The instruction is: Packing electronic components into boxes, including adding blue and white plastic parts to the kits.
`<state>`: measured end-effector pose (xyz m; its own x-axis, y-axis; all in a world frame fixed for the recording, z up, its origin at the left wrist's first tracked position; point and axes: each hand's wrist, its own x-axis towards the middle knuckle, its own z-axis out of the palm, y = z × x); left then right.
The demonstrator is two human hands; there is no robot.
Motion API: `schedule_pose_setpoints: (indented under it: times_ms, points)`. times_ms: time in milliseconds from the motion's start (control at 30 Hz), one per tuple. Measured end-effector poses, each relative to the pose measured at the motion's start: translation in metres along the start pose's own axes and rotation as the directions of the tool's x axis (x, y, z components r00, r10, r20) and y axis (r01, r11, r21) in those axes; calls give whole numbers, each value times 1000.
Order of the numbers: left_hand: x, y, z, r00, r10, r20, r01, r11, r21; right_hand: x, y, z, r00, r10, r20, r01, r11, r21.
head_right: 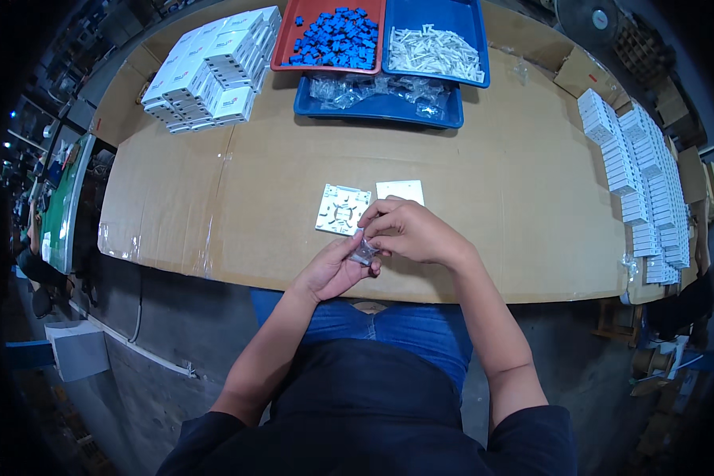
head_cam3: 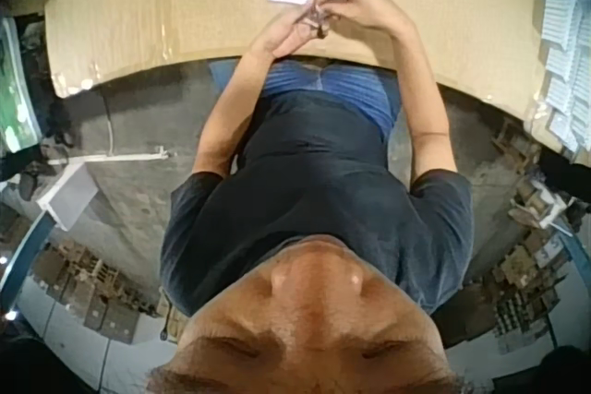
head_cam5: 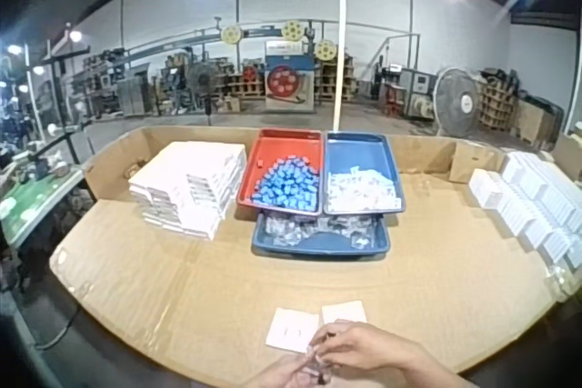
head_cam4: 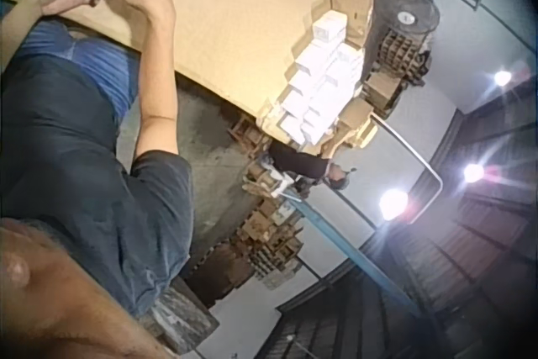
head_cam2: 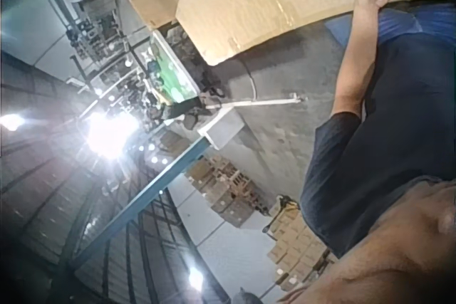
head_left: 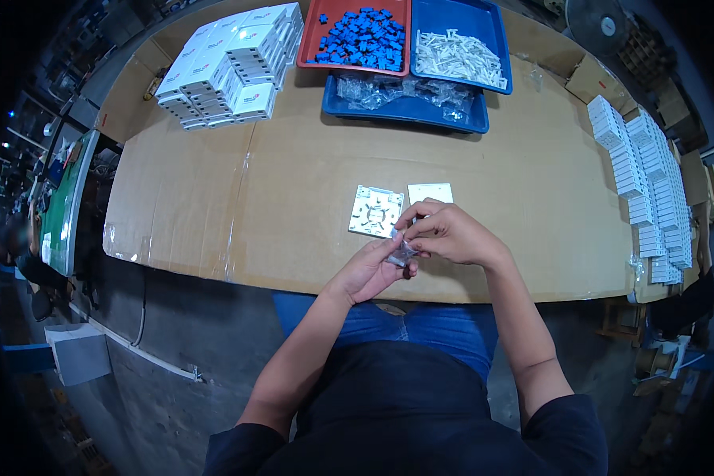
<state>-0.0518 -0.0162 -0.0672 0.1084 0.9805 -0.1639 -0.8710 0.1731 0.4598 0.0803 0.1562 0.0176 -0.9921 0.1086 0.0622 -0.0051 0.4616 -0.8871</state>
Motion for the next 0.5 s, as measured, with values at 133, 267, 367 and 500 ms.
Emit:
schedule_pose_setpoints:
  times_ms: [133, 267, 367, 500]
  points:
    - [-1, -2, -4, 1000, -4, 0, 4, 999, 48, 2, -6, -5, 994, 60, 97, -61, 998, 13]
    - [-4, 6, 7, 1000, 9, 12, -9, 998, 63, 1, -23, -7, 954, 269, 131, -290, 940, 178]
    - [-5, 4, 15, 998, 52, -33, -51, 998, 42, -3, -22, -1, 985, 150, 80, -156, 985, 77]
    - [0, 1, 27, 993, 78, -92, -79, 997, -10, -6, -22, -4, 984, 163, 66, -164, 986, 11]
